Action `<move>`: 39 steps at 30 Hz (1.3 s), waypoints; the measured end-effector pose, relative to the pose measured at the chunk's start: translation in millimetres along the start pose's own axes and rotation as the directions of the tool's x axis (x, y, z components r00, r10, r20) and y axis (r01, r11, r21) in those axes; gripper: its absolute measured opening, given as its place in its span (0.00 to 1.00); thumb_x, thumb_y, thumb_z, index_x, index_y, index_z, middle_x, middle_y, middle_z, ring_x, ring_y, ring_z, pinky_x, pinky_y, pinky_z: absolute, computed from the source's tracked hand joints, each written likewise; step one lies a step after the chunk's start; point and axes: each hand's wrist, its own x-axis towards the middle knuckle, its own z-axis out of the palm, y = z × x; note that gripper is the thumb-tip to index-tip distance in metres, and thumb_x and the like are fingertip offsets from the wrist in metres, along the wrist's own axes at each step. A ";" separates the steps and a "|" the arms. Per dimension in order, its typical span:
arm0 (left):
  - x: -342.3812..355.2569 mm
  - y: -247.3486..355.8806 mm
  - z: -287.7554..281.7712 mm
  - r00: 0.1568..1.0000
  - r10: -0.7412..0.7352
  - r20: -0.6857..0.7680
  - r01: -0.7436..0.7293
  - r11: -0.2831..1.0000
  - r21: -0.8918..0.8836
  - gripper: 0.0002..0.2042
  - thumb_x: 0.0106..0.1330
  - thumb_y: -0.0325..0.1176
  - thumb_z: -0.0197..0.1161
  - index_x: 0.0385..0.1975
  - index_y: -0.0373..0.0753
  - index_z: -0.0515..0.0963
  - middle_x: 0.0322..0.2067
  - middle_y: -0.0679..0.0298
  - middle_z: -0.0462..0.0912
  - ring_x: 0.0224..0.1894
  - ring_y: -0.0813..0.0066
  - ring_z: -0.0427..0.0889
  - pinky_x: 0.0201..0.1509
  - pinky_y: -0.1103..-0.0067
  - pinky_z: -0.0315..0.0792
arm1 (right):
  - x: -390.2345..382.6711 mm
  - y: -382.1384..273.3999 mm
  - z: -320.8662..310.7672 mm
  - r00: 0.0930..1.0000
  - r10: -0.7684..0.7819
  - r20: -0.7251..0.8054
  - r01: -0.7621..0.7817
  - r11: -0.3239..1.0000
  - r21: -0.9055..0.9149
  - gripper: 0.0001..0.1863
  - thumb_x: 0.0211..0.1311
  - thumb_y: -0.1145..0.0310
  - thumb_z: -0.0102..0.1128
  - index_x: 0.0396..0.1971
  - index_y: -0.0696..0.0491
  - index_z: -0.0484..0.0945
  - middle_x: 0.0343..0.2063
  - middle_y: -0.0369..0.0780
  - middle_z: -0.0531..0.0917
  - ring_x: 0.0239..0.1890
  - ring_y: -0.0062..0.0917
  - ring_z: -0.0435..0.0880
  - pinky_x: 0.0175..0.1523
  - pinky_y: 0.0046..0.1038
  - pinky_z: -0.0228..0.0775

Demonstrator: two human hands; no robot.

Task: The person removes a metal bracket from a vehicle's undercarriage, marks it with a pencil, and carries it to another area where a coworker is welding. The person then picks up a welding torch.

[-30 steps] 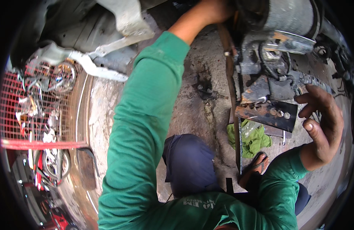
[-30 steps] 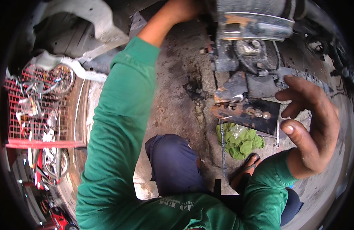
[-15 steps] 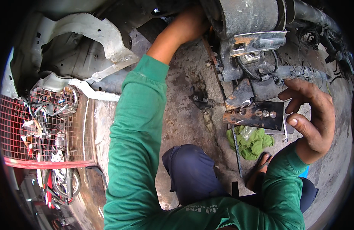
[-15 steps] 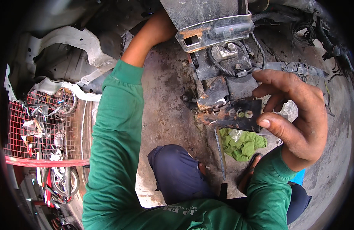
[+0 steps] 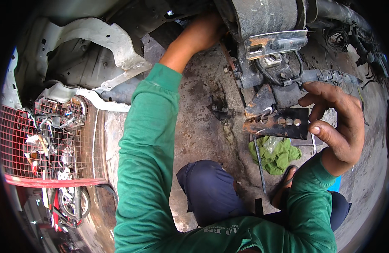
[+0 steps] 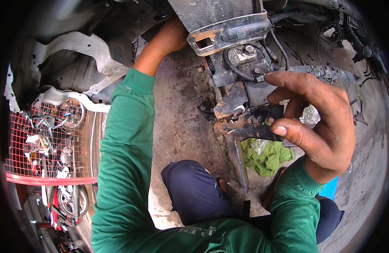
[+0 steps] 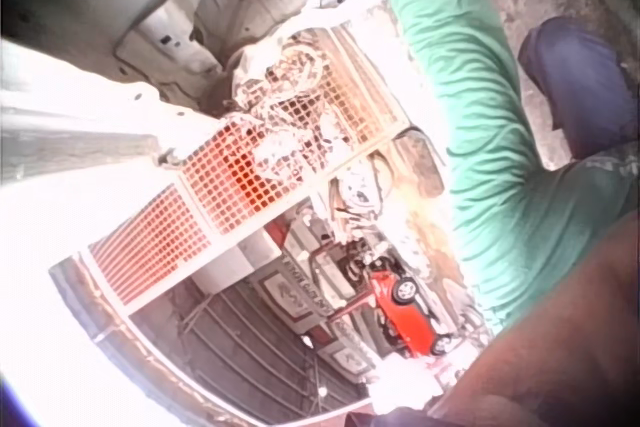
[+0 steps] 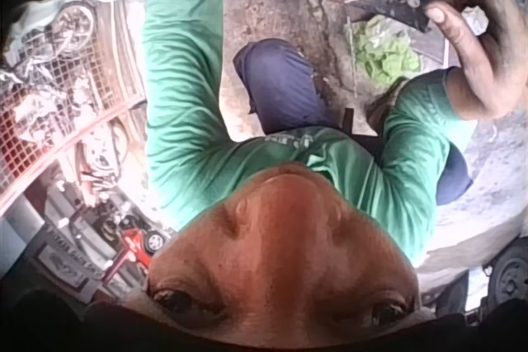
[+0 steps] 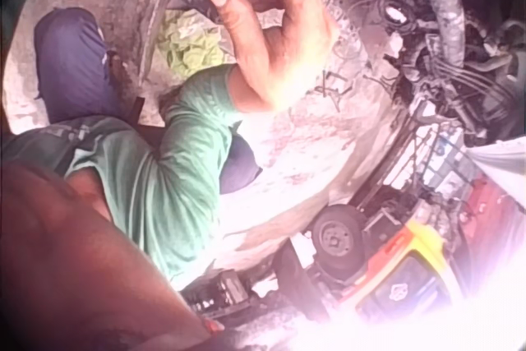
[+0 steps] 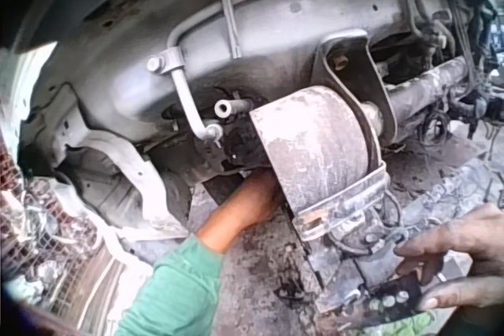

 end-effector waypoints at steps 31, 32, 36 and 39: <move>18.0 15.5 -11.0 0.996 -0.045 0.075 0.059 0.976 -0.208 0.20 0.58 0.26 0.56 0.52 0.34 0.80 0.52 0.41 0.82 0.56 0.38 0.78 0.61 0.58 0.73 | -2.5 6.2 5.5 0.999 0.041 0.025 -0.039 0.996 -0.086 0.37 0.46 0.52 0.77 0.48 0.69 0.81 0.44 0.51 0.87 0.39 0.34 0.90 0.30 0.22 0.74; 17.8 14.9 -10.1 0.997 -0.035 0.072 0.050 0.975 -0.217 0.20 0.58 0.26 0.56 0.52 0.34 0.80 0.52 0.41 0.81 0.57 0.37 0.77 0.62 0.58 0.72 | -2.4 6.3 5.9 0.999 0.043 0.024 -0.040 0.995 -0.087 0.37 0.46 0.52 0.77 0.48 0.69 0.81 0.44 0.51 0.87 0.39 0.33 0.90 0.30 0.22 0.74; 13.6 14.0 -2.9 1.000 0.007 -0.004 -0.007 1.000 -0.021 0.21 0.58 0.26 0.57 0.54 0.34 0.80 0.55 0.39 0.79 0.60 0.37 0.74 0.66 0.57 0.69 | -3.4 7.9 6.8 0.999 0.038 0.018 -0.036 0.996 -0.081 0.38 0.45 0.52 0.77 0.49 0.69 0.81 0.44 0.51 0.87 0.39 0.33 0.90 0.30 0.21 0.74; 13.8 19.3 -2.3 1.000 -0.005 0.014 0.006 0.999 -0.051 0.22 0.58 0.25 0.58 0.56 0.33 0.78 0.58 0.38 0.77 0.63 0.36 0.72 0.69 0.58 0.66 | -5.5 9.5 8.1 0.999 0.032 -0.005 -0.032 0.996 -0.084 0.38 0.45 0.52 0.77 0.49 0.69 0.81 0.44 0.50 0.87 0.39 0.33 0.90 0.30 0.21 0.73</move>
